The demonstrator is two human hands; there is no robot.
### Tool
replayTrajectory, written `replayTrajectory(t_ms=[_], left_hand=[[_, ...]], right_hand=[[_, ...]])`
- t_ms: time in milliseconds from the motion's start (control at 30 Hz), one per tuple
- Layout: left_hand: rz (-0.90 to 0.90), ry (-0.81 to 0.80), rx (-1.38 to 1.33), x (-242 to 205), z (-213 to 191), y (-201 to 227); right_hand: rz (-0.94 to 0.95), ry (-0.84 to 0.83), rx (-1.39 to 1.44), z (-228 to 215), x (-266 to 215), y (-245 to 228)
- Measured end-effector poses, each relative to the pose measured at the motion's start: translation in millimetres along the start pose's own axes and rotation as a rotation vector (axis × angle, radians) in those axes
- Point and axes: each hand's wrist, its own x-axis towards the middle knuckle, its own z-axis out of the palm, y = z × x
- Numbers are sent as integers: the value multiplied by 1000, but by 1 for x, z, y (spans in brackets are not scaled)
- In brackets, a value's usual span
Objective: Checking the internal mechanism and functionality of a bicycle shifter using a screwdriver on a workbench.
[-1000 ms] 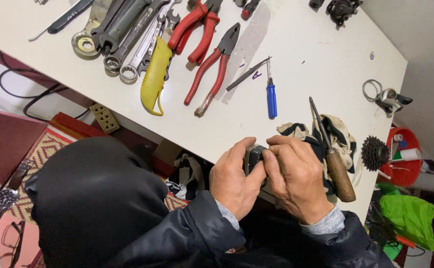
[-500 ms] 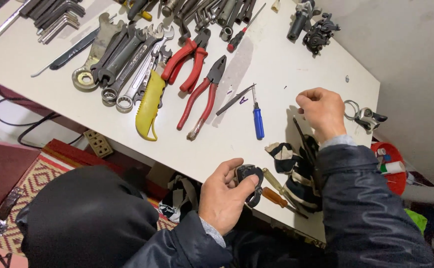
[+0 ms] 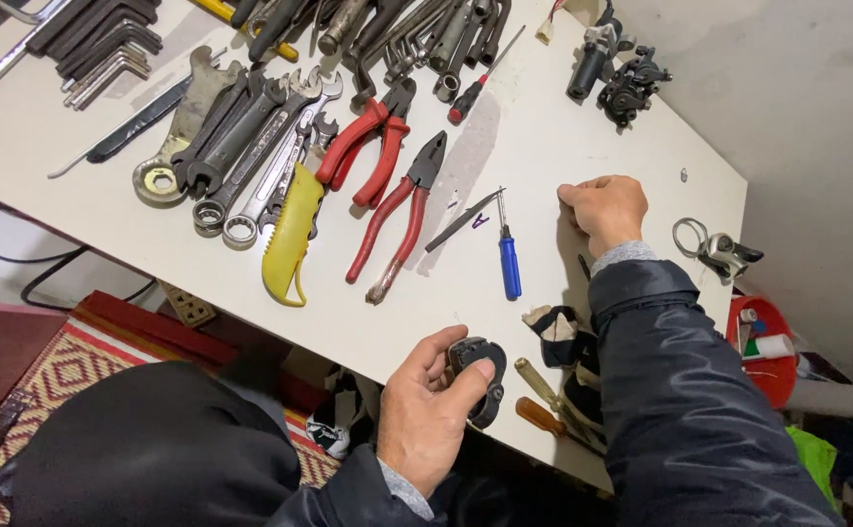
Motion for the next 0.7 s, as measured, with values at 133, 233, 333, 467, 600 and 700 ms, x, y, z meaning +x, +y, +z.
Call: replayTrajectory(t_ms=[133,233,333,467,600,700], left_hand=[[-23,14,1,1,2,3],[-22,7,-9,4,2,0],[-11,18,-65,6,4,-4],[23,-11,-55,8,-1,-8],[79,-26,-20,13,0,-14],[149,-50,52,15,-5,-19]], right_hand=[[-19,-35,22,-1,2,-2],[-94,-84,-27,-1,8,4],[-171,-91,-156,-5,9,11],[-422,-121,-183,-12,-17,17],[-389,-171,15,-34,-56,16],[-442,-290,194,-47,-76,29]])
